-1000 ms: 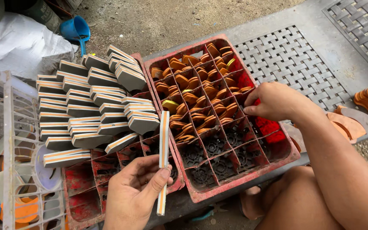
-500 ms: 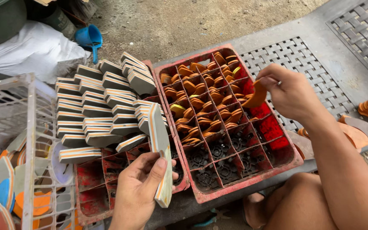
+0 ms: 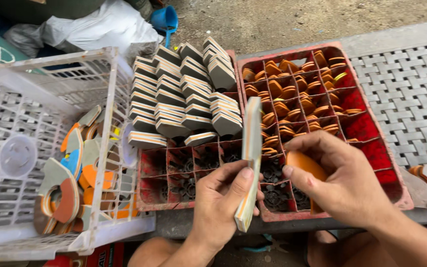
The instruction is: The person assembles sandals by attaching a small orange rubber piece to the bottom of a grey sole using a metal fastener. They repeatedly pick up a sole, insert the fastener, attach the rubber piece, and place the finished unit into a red crate.
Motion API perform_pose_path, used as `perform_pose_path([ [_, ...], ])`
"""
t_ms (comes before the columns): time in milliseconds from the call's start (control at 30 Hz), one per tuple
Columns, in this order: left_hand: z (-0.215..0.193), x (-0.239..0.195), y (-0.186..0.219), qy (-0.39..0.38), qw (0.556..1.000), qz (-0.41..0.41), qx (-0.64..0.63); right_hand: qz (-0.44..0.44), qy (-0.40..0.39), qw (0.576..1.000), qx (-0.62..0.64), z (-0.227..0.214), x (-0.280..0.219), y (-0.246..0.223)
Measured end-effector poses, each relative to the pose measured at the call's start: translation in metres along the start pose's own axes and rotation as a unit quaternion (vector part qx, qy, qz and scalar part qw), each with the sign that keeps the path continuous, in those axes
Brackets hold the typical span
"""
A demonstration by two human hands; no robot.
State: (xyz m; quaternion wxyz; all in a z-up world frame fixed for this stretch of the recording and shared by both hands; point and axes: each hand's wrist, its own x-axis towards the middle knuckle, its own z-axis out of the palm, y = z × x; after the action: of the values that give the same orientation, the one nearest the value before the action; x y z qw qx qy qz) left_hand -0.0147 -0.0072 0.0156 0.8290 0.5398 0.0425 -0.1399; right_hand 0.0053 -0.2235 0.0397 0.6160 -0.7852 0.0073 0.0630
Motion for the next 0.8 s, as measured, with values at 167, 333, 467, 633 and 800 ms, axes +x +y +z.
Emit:
perform_pose_path([
  [167,0.003,-0.006,0.001,-0.013,0.999,0.001,-0.031,-0.034,-0.019,0.998,-0.045,0.017,-0.005,0.002],
  [333,0.001,-0.004,-0.006,-0.013,1.0,0.024,-0.009,-0.05,-0.037,0.998,0.003,0.014,-0.001,0.014],
  [467,0.003,-0.002,-0.019,-0.04,0.999,0.004,-0.002,0.053,-0.043,0.997,-0.027,-0.003,0.005,0.028],
  [633,0.011,-0.001,-0.033,-0.056,0.998,-0.026,-0.006,0.035,-0.071,0.996,-0.037,-0.038,0.016,0.047],
  [800,0.011,0.005,-0.032,-0.035,0.997,-0.067,-0.005,-0.002,-0.105,0.991,-0.078,-0.043,0.016,0.054],
])
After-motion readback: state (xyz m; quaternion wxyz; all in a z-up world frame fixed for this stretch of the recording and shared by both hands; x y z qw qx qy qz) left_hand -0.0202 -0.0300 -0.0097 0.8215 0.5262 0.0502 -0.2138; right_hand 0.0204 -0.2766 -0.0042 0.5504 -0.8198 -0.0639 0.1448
